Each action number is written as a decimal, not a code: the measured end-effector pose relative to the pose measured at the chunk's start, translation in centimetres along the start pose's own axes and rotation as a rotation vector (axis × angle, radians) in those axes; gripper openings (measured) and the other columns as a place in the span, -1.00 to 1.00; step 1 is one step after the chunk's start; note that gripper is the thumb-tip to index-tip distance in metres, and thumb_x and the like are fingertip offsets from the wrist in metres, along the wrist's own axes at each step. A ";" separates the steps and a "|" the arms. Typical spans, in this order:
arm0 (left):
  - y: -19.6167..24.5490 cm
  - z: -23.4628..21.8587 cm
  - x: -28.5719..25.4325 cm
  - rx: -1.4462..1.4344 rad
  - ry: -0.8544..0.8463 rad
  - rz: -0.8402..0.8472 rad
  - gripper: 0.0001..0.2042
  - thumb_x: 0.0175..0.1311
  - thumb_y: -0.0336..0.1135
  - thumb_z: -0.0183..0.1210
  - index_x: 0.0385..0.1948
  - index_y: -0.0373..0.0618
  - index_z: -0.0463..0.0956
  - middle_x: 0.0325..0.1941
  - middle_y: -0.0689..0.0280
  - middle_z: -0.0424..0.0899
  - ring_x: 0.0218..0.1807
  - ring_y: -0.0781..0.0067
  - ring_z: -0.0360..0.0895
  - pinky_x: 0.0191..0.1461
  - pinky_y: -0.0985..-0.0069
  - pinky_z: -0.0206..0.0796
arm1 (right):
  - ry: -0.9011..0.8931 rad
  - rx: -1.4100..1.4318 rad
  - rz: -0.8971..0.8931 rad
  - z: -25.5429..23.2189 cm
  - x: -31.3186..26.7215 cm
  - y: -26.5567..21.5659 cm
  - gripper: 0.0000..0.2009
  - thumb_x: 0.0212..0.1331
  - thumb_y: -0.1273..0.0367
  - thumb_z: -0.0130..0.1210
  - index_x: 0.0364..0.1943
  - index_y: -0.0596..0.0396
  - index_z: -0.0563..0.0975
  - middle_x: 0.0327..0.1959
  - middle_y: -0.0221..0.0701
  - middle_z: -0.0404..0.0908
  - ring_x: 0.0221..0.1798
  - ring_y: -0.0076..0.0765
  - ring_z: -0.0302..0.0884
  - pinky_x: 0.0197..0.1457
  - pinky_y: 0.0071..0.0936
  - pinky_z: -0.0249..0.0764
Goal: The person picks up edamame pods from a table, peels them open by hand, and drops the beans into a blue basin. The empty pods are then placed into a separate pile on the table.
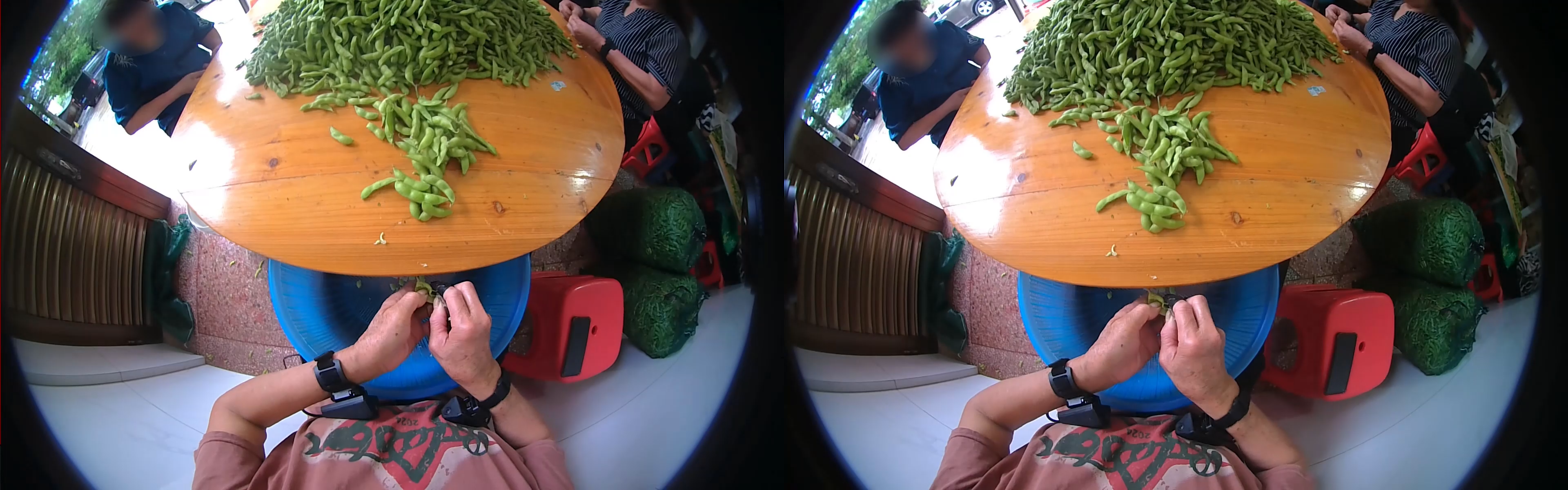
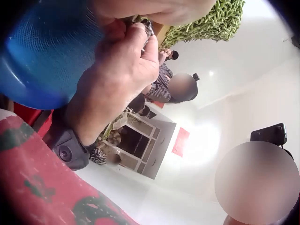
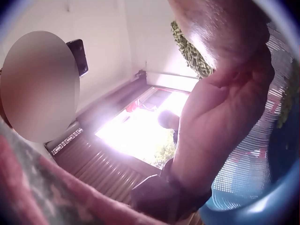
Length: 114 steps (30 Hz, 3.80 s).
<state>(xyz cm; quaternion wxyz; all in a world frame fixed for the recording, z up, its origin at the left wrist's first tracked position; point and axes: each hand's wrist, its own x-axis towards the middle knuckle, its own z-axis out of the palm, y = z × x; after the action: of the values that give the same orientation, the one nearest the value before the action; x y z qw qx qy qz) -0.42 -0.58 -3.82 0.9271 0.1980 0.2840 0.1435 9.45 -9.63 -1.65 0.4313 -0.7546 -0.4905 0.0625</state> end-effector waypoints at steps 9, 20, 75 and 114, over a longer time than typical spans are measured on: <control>2.1 -0.6 -0.8 0.779 -0.016 -0.021 -0.74 0.62 -0.30 -0.18 0.06 -0.28 0.40 -0.11 0.22 0.58 -0.25 0.48 0.56 -0.31 0.50 0.49 | -0.182 0.594 0.448 -1.2 -0.3 1.6 -0.88 0.33 0.48 0.08 -0.36 0.17 0.43 -0.59 -0.51 0.36 -0.58 -0.64 0.29 -0.57 -0.55 0.21; 3.0 1.1 -1.8 1.295 -0.065 0.318 -0.88 0.47 -0.46 -0.06 -0.27 -0.29 0.41 -0.64 0.24 0.54 -0.56 0.46 0.59 -0.48 0.46 0.42 | -0.124 0.151 0.162 -2.4 0.3 0.5 -0.70 0.15 0.30 0.36 -0.39 0.20 0.47 -0.46 -0.16 0.49 -0.42 0.05 0.48 -0.36 -0.21 0.43; 3.6 1.4 -2.6 1.422 -0.196 0.133 -0.74 0.53 -0.17 0.11 -0.26 -0.21 0.54 -0.52 0.56 0.43 -0.49 0.69 0.21 -0.46 0.62 0.12 | -0.005 0.203 0.127 -3.0 -0.1 0.1 -0.86 0.16 0.53 0.26 -0.31 0.20 0.49 -0.46 -0.28 0.50 -0.46 -0.16 0.50 -0.35 -0.36 0.43; 3.5 0.3 -2.0 0.759 -0.356 -0.158 -0.69 0.46 -0.48 -0.13 0.17 -0.33 0.38 -0.39 0.35 0.43 -0.33 0.54 0.35 -0.22 0.54 0.31 | -0.068 0.616 0.579 -5.8 -0.7 0.3 -0.90 0.26 0.51 0.17 -0.41 0.15 0.51 -0.63 -0.57 0.49 -0.59 -0.76 0.39 -0.56 -0.66 0.28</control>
<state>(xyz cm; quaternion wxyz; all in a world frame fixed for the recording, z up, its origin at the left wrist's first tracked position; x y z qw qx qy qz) -2.40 1.62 -1.08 0.8313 0.5243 0.1667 -0.0792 12.30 -13.62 1.47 0.5848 -0.6946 -0.2307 0.3498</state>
